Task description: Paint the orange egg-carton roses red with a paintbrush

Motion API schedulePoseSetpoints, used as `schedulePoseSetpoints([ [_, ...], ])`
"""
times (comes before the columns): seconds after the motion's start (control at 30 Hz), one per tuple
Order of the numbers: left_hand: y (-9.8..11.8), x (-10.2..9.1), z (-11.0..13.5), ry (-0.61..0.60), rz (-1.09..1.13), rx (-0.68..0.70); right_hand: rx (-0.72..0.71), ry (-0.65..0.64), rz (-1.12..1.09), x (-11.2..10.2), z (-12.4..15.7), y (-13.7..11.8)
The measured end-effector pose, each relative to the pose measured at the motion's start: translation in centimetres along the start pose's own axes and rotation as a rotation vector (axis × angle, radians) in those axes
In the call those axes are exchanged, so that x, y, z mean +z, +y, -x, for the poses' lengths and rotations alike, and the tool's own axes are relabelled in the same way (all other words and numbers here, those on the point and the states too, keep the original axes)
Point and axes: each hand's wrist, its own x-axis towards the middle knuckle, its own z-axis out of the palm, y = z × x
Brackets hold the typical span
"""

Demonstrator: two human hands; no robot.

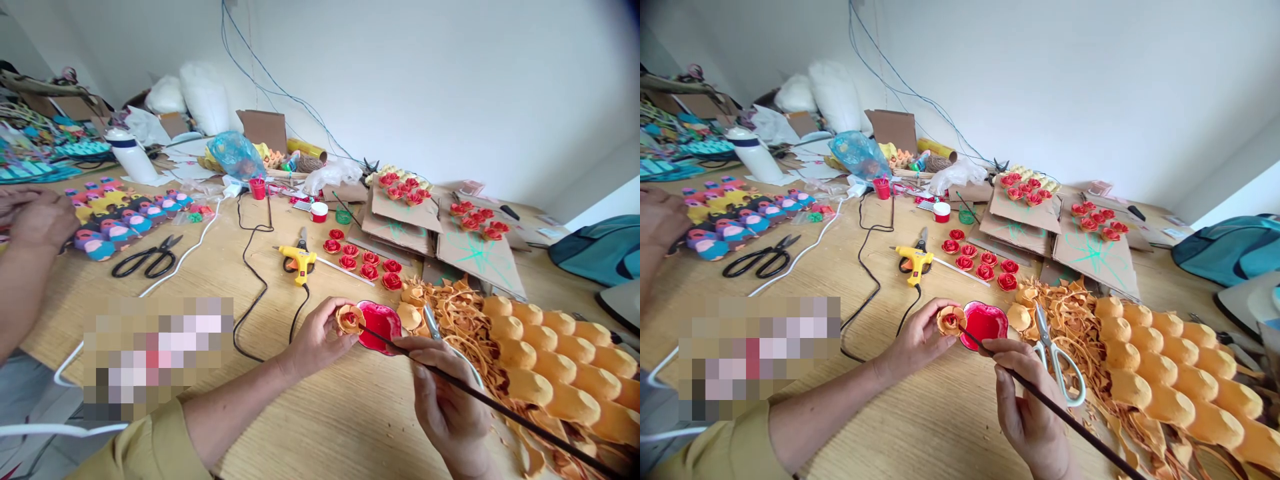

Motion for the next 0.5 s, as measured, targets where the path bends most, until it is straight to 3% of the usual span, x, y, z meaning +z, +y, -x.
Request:
schedulePoseSetpoints([
  [0.27, -0.36, -0.23, 0.16, 0.018, -0.302, 0.219, 0.028, -0.061, -0.006, 0.02, 0.55, 0.21],
  [0.5, -0.79, -0.46, 0.25, -0.013, -0.476, 0.355, -0.046, -0.09, 0.039, 0.38, -0.18, -0.29],
])
